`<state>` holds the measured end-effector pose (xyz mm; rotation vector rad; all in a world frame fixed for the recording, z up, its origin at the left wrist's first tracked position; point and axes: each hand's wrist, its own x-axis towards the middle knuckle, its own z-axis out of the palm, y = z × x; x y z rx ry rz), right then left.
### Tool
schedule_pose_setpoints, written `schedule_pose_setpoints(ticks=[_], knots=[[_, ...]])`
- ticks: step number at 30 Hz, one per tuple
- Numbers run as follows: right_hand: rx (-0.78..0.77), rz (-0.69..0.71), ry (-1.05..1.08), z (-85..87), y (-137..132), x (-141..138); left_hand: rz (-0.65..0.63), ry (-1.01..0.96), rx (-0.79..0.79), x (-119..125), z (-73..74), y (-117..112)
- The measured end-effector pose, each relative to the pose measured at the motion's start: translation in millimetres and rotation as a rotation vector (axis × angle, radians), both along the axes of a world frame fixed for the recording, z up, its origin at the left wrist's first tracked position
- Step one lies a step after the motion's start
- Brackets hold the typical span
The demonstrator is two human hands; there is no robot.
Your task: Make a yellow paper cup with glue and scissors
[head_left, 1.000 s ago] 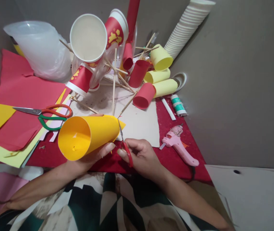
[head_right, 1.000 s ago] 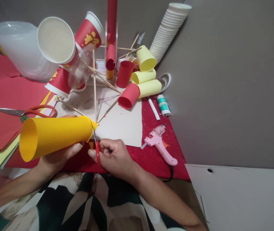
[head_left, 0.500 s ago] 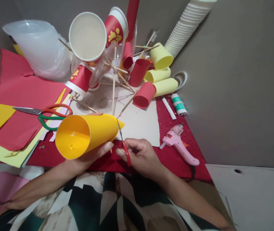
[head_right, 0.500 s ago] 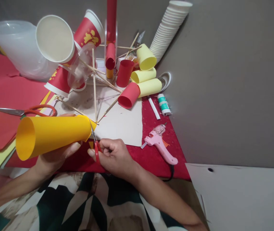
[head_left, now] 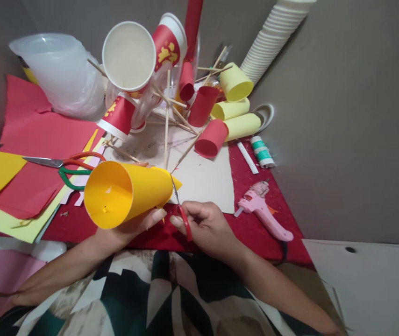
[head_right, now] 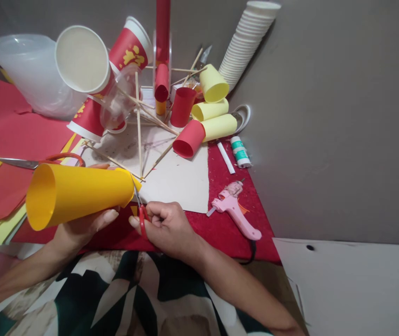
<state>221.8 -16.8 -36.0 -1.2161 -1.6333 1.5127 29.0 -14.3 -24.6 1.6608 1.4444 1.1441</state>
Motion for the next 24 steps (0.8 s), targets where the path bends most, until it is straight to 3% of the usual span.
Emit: schedule_pose_setpoints(ticks=[4, 12, 19, 24], knots=[[0.027, 0.001, -0.011, -0.5, 0.1, -0.9, 0.046, -0.028, 0.003, 2.4, -1.2, -3.6], [0.004, 0.022, -0.006, -2.0, -0.3, -0.7, 0.038, -0.032, -0.077, -10.0, -21.6, -12.6], [-0.005, 0.017, -0.003, -2.5, -0.5, -0.1, -0.108, -0.016, -0.131, -7.9, -15.0, -6.2], [-0.022, 0.014, 0.008, -2.2, -0.5, -0.4, -0.007, -0.043, -0.061, -8.2, -14.4, -9.1]])
